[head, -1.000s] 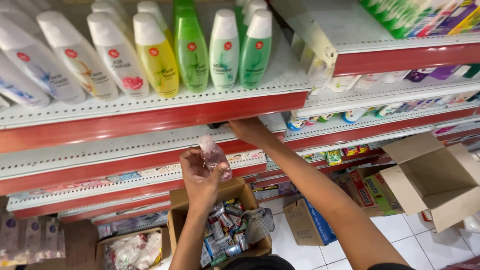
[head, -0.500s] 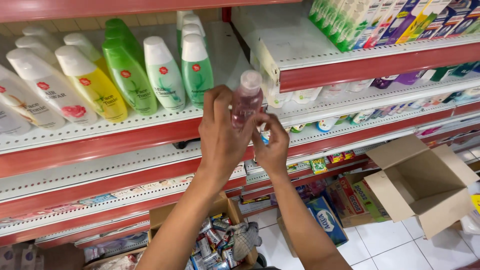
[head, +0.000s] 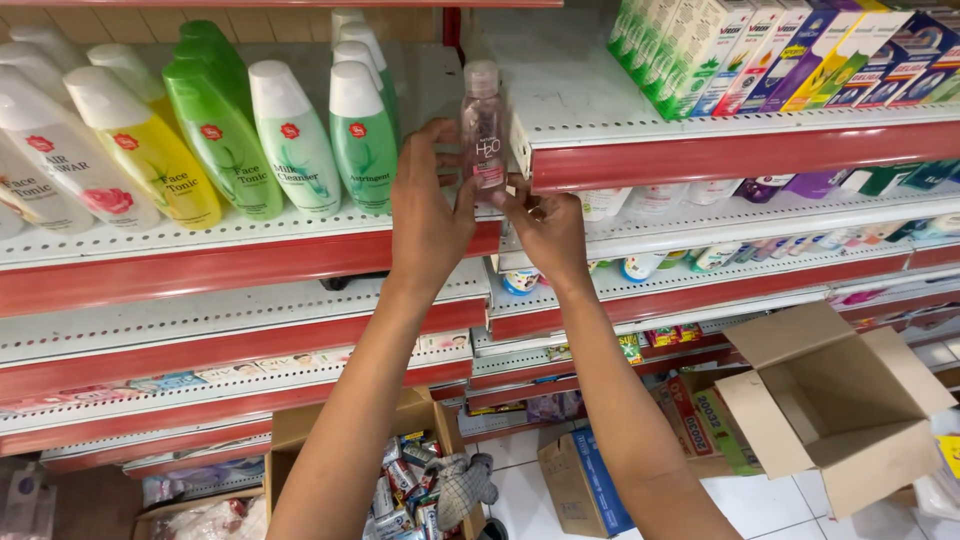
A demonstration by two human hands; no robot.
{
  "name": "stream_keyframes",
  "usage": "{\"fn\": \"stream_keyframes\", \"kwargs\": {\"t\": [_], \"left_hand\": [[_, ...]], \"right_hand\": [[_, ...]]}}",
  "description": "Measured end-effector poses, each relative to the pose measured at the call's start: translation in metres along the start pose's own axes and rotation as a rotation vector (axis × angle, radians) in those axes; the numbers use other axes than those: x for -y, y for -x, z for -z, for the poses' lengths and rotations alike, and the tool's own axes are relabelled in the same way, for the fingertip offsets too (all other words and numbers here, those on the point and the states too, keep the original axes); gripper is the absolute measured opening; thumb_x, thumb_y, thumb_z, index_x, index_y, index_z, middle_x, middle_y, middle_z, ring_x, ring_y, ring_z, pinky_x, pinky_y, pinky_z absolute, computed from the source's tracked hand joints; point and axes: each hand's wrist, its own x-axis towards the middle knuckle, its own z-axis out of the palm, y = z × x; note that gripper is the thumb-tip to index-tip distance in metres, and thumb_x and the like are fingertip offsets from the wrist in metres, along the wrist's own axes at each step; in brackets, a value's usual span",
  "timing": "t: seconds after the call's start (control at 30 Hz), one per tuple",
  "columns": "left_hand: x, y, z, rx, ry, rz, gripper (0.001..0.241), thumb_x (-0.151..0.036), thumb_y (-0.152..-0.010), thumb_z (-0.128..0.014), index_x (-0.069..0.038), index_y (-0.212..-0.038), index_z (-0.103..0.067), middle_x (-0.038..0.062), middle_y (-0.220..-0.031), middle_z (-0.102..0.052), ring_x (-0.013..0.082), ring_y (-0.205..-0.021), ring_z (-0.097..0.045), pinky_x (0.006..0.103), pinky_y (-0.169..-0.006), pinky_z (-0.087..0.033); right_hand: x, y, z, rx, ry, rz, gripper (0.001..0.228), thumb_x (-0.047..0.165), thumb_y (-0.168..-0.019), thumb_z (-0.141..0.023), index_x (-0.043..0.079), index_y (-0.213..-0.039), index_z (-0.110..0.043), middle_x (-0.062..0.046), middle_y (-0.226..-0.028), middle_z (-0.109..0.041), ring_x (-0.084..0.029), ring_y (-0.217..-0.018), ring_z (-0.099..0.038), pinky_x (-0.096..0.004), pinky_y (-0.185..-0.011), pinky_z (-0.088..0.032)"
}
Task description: The person takes bottles of face toner and cleanser from a cardboard box, wipes each bottle with a cloth, and places them on a store shelf. The person repeats this process for several bottles, arranging them in a row on the shelf.
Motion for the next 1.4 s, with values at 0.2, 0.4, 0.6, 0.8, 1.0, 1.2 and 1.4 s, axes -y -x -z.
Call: {"fn": "stream_keyframes", "kwargs": {"t": [0.2, 0.4, 0.6, 0.8, 1.0, 1.2, 1.4], "left_hand": [[0.016, 0.006, -0.009, 0.024, 0.011, 0.088, 0.059, 0.014, -0.085, -0.066, 0.003, -0.141, -0.048, 0.02, -0.123, -0.062, 0.0338, -0.104, -0.07, 0.0384, -0.087, -0.061], [0.016, 0.006, -0.004, 0.046, -0.043, 0.032, 0.053, 0.013, -0.086, -0.067, 0.004, -0.136, -0.053, 0.022, -0.122, -0.063, 0.0365, -0.105, -0.069, 0.0411, -0.089, -0.059], [0.02, 0.016, -0.004, 0.061, 0.005, 0.046, 0.062, 0.009, -0.091, -0.068, 0.001, -0.147, -0.043, 0.021, -0.132, -0.061, 0.0364, -0.115, -0.069, 0.0399, -0.097, -0.061], [-0.027, 0.108, 0.056, 0.061, -0.153, -0.114, 0.066, -0.001, -0.102, -0.071, -0.004, -0.156, -0.035, 0.025, -0.155, -0.047, 0.0403, -0.134, -0.058, 0.0392, -0.103, -0.061], [0.06, 0.312, 0.166, 0.189, -0.054, 0.476, 0.014, -0.002, -0.092, -0.068, 0.003, -0.104, -0.072, 0.018, -0.096, -0.076, 0.0256, -0.088, -0.077, 0.0375, -0.078, -0.062], [0.14, 0.526, 0.251, 0.404, -0.824, 0.697, 0.068, -0.012, -0.077, -0.077, -0.001, -0.139, -0.05, 0.032, -0.138, -0.051, 0.0514, -0.114, -0.062, 0.0521, -0.094, -0.054], [0.149, 0.581, 0.263, 0.484, -0.355, 1.327, 0.103, 0.011, -0.084, -0.056, -0.016, -0.165, 0.003, 0.03, -0.162, -0.031, 0.0544, -0.124, -0.053, 0.054, -0.098, -0.051]], "right_hand": [[-0.004, -0.008, 0.0, 0.063, -0.179, 0.072, 0.015, 0.005, -0.091, -0.077, 0.0, -0.105, -0.074, 0.003, -0.084, -0.063, -0.004, -0.076, -0.054, -0.024, -0.069, -0.045], [0.003, -0.008, -0.001, 0.135, -0.332, 0.004, 0.021, 0.001, -0.09, -0.074, 0.001, -0.111, -0.07, 0.003, -0.095, -0.069, -0.005, -0.081, -0.057, -0.024, -0.074, -0.049], [-0.009, -0.007, 0.0, 0.108, -0.23, -0.153, 0.024, 0.004, -0.095, -0.073, 0.001, -0.119, -0.073, 0.002, -0.086, -0.064, -0.006, -0.075, -0.051, -0.023, -0.066, -0.041], [-0.034, 0.09, -0.014, -0.19, -0.332, 0.096, 0.028, 0.01, -0.103, -0.072, 0.003, -0.128, -0.06, 0.003, -0.095, -0.057, -0.005, -0.082, -0.048, -0.022, -0.071, -0.039], [-0.176, 0.314, -0.101, 0.426, -0.016, -0.188, 0.011, 0.008, -0.093, -0.075, 0.002, -0.102, -0.07, -0.002, -0.084, -0.066, -0.01, -0.08, -0.059, -0.028, -0.074, -0.051], [-0.287, 0.483, -0.195, 0.853, 0.154, -0.685, 0.024, 0.019, -0.09, -0.075, 0.01, -0.111, -0.071, -0.002, -0.099, -0.075, -0.009, -0.083, -0.069, -0.03, -0.076, -0.056], [-0.471, 0.585, -0.24, 0.891, 0.246, -0.737, 0.031, 0.02, -0.087, -0.08, 0.008, -0.113, -0.069, -0.009, -0.11, -0.074, -0.016, -0.098, -0.068, -0.033, -0.087, -0.053]]}}
